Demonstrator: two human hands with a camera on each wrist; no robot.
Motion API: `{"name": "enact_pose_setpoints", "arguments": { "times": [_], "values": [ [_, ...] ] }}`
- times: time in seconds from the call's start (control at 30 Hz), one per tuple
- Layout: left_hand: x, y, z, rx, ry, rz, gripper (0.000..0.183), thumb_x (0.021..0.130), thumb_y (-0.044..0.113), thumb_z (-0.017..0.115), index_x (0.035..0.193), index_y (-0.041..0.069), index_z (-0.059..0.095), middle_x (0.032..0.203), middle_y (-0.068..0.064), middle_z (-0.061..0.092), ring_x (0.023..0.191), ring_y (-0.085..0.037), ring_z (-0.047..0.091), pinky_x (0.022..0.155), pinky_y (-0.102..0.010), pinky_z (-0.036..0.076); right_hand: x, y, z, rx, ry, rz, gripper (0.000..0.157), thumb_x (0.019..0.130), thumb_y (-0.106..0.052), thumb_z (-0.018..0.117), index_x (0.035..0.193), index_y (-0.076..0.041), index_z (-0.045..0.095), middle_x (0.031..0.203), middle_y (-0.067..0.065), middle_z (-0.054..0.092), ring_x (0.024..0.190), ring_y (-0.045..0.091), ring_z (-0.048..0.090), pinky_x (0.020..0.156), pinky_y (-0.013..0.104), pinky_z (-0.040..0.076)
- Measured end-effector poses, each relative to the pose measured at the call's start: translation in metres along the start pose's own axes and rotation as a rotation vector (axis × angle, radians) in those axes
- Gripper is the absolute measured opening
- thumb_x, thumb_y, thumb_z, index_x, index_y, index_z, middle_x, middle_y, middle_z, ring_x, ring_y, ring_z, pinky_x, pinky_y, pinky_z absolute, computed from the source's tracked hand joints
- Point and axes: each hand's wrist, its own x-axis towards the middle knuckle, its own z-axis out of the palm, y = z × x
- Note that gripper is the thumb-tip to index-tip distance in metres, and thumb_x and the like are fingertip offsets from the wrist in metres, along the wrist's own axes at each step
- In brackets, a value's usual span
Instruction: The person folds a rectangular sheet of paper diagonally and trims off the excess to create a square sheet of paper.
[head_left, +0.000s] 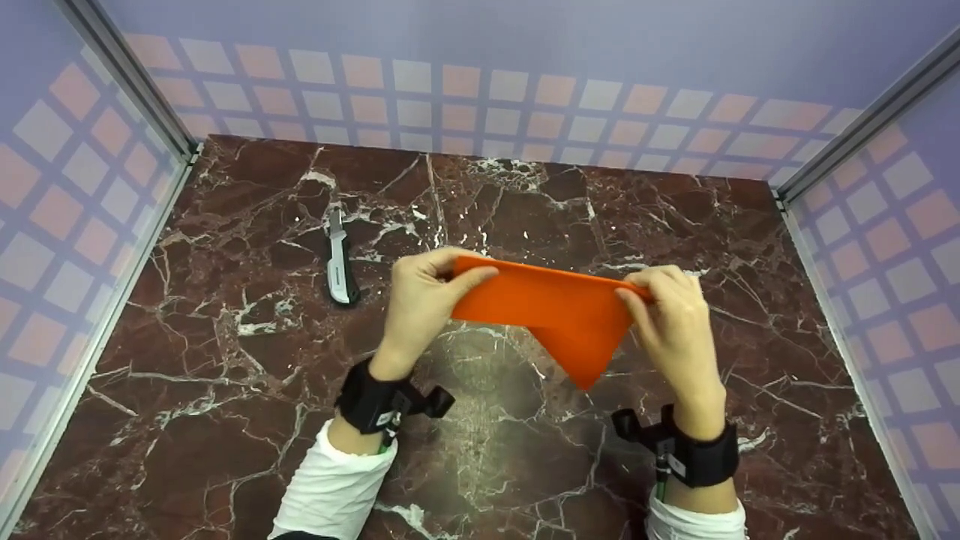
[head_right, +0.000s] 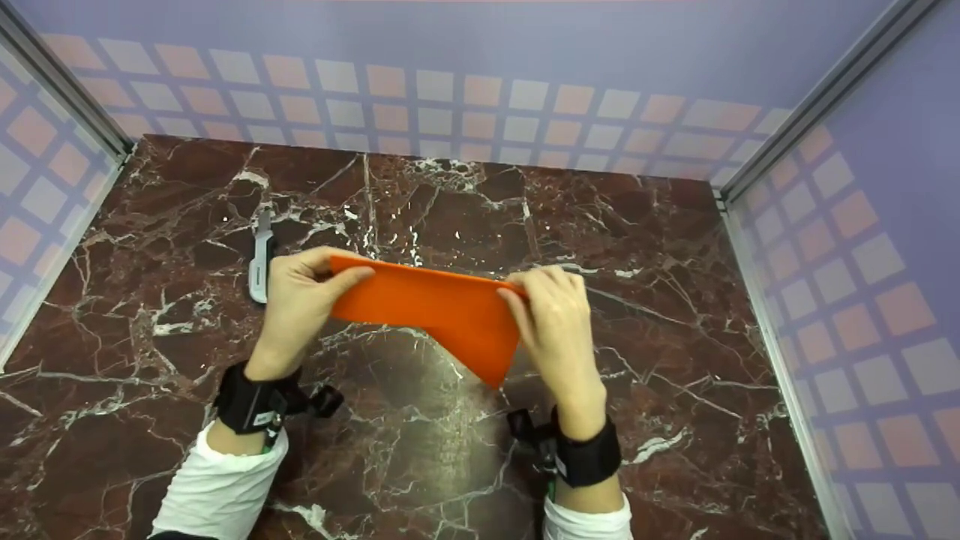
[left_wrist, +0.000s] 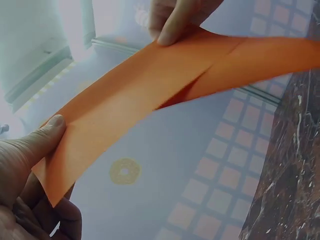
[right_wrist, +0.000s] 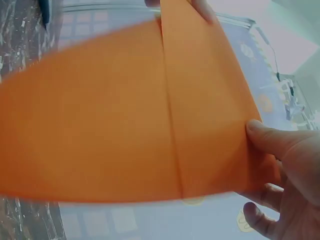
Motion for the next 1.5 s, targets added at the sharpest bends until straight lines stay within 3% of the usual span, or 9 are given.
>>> {"name": "enact_pose_setpoints", "arguments": {
  "times": [0.33,0.5,0.63,0.8,0.9,1.07,1.23,1.4,1.5],
  "values": [
    [0.001,0.0,-0.008,0.014,-0.003,-0.026,0.025,0.087,0.008,0.087,0.109,0.004,0.075,0.095,-0.009,0.082,0.08,-0.02,0.077,0.069,-0.032,0.064,-0.002,0.0,-0.005,0.341,0.025,0.257,0.008,0.093,0.005,0.078,0.096,0.009,0.072,0.087,-0.003,0.072,0.07,0.006,0.059,0.065,0.016,0.048],
    [0.004,-0.002,-0.012,-0.008,0.008,-0.023,0.026,0.088,0.007,0.087,0.11,0.002,0.074,0.097,-0.011,0.081,0.082,-0.022,0.077,0.069,-0.034,0.065,-0.002,0.008,-0.004,0.517,-0.054,0.365,0.025,0.101,-0.004,0.072,0.101,0.019,0.065,0.08,-0.008,0.069,0.062,0.003,0.054,0.057,0.014,0.045],
    [0.006,-0.002,-0.022,0.11,-0.027,0.0,0.026,0.089,0.01,0.087,0.11,0.004,0.072,0.098,-0.007,0.081,0.08,-0.02,0.073,0.071,-0.027,0.059,-0.001,0.008,0.001,0.577,-0.079,0.427,0.025,0.1,-0.002,0.074,0.098,0.021,0.064,0.077,-0.006,0.07,0.062,0.002,0.052,0.056,0.015,0.043],
    [0.006,-0.001,-0.033,0.529,-0.175,0.17,0.023,0.088,0.012,0.087,0.107,0.008,0.074,0.1,-0.005,0.08,0.081,-0.023,0.068,0.08,-0.037,0.051,-0.001,-0.005,0.011,0.489,-0.038,0.405,0.013,0.094,0.007,0.076,0.097,0.018,0.069,0.083,-0.008,0.074,0.061,0.003,0.05,0.055,0.015,0.041],
    [0.005,-0.003,-0.026,0.668,-0.275,0.312,0.022,0.09,0.02,0.086,0.105,0.007,0.076,0.1,-0.006,0.08,0.085,-0.024,0.071,0.091,-0.046,0.053,-0.003,-0.016,0.018,0.397,-0.009,0.346,0.008,0.09,0.01,0.078,0.095,0.013,0.072,0.082,-0.003,0.074,0.059,0.003,0.049,0.053,0.015,0.04],
    [0.0,-0.012,0.003,0.675,-0.348,0.505,0.038,0.103,0.044,0.067,0.101,0.006,0.072,0.083,-0.002,0.074,0.064,-0.015,0.065,0.065,-0.029,0.055,-0.006,-0.031,0.03,0.345,0.018,0.228,0.012,0.085,0.014,0.08,0.091,0.005,0.074,0.083,0.011,0.075,0.07,0.004,0.058,0.065,0.015,0.048],
    [-0.006,-0.022,0.023,0.685,-0.257,0.701,0.056,0.11,0.055,0.038,0.089,0.009,0.062,0.058,0.005,0.052,0.042,-0.006,0.037,0.039,-0.02,0.027,-0.008,-0.037,0.04,0.427,0.007,0.145,0.013,0.086,0.014,0.079,0.093,0.004,0.074,0.087,0.015,0.075,0.074,0.005,0.065,0.067,0.015,0.049],
    [-0.006,-0.027,0.027,0.627,-0.174,0.813,0.048,0.111,0.047,0.046,0.083,0.009,0.057,0.053,0.005,0.047,0.039,-0.006,0.032,0.036,-0.02,0.026,-0.01,-0.036,0.044,0.485,0.011,0.153,0.003,0.093,0.003,0.077,0.096,0.005,0.076,0.088,0.016,0.076,0.069,0.007,0.062,0.064,0.016,0.045],
    [-0.006,-0.027,0.027,0.605,-0.169,0.824,0.045,0.109,0.044,0.053,0.082,0.009,0.057,0.052,0.005,0.047,0.038,-0.007,0.033,0.036,-0.021,0.028,-0.01,-0.036,0.045,0.491,0.016,0.156,0.016,0.099,-0.011,0.074,0.097,0.005,0.076,0.087,0.015,0.076,0.065,0.007,0.055,0.061,0.017,0.04]
  ]
}}
